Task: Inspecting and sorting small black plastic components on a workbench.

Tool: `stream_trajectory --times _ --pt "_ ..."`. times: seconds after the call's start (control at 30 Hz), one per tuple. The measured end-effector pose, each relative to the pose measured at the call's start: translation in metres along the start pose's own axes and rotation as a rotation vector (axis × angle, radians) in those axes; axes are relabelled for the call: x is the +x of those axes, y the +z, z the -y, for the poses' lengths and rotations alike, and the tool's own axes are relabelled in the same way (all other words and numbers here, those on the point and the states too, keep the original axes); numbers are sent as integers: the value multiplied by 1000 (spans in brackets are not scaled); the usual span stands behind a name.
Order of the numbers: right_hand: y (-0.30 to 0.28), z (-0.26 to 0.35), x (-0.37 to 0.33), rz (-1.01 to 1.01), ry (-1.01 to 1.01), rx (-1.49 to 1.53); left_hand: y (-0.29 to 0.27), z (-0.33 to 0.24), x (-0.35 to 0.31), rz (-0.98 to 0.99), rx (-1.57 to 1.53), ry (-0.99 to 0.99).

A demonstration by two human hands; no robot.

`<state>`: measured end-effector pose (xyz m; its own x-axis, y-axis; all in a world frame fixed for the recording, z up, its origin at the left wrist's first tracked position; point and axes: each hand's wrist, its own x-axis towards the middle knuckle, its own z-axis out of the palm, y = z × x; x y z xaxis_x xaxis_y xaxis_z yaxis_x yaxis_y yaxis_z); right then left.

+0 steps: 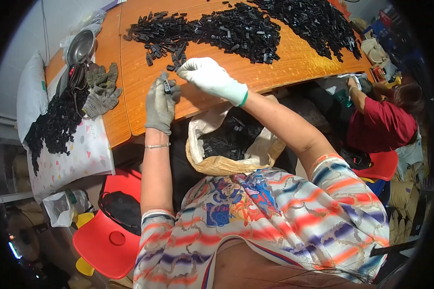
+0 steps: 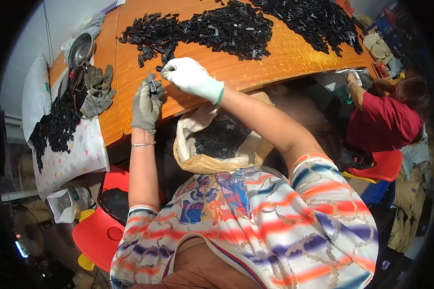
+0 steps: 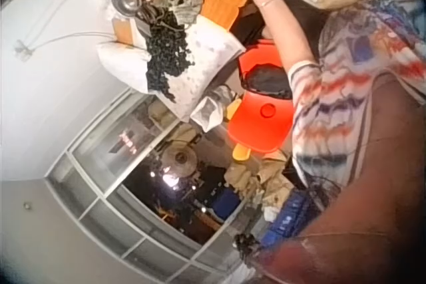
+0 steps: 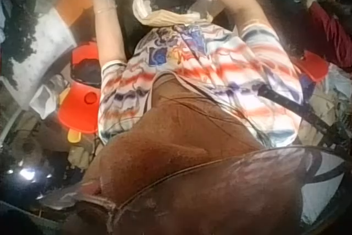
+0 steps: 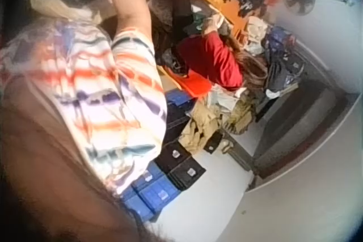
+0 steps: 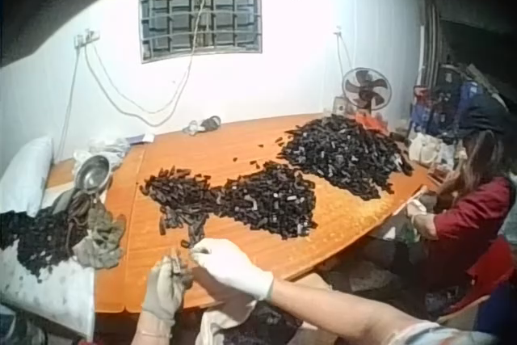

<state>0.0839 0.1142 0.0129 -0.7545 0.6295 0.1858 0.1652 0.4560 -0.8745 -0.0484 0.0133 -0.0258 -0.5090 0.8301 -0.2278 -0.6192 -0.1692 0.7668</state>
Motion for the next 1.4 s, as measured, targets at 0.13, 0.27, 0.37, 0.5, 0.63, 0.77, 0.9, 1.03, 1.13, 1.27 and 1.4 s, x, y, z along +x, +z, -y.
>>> stream_trajectory --times 0.13,0.27,0.37,0.5,0.63,0.77,0.9,1.03,1.13,1.27,1.4 --pt "6 19 0 -80 104 -13 7 0 -12 18 109 5" --pt "6 24 -2 -121 157 84 21 4 -24 -20 190 117" --pt "14 16 2 -152 89 146 21 4 -29 19 280 164" --pt "19 14 3 -153 48 159 22 7 -32 45 263 209" --pt "18 15 1 -156 60 108 24 7 -34 31 244 192" --pt "21 7 3 -155 -36 19 24 6 -37 15 225 182" --pt "8 24 -1 -7 -55 -393 18 11 -35 26 324 233" --pt "4 19 4 87 -243 -644 24 18 -31 5 433 297" --pt "5 17 5 104 -311 -708 25 19 -29 -46 464 311" --pt "7 7 1 72 -346 -680 32 23 -25 -137 303 125" --pt "3 -4 -7 12 -295 -677 35 30 -18 -78 215 25"
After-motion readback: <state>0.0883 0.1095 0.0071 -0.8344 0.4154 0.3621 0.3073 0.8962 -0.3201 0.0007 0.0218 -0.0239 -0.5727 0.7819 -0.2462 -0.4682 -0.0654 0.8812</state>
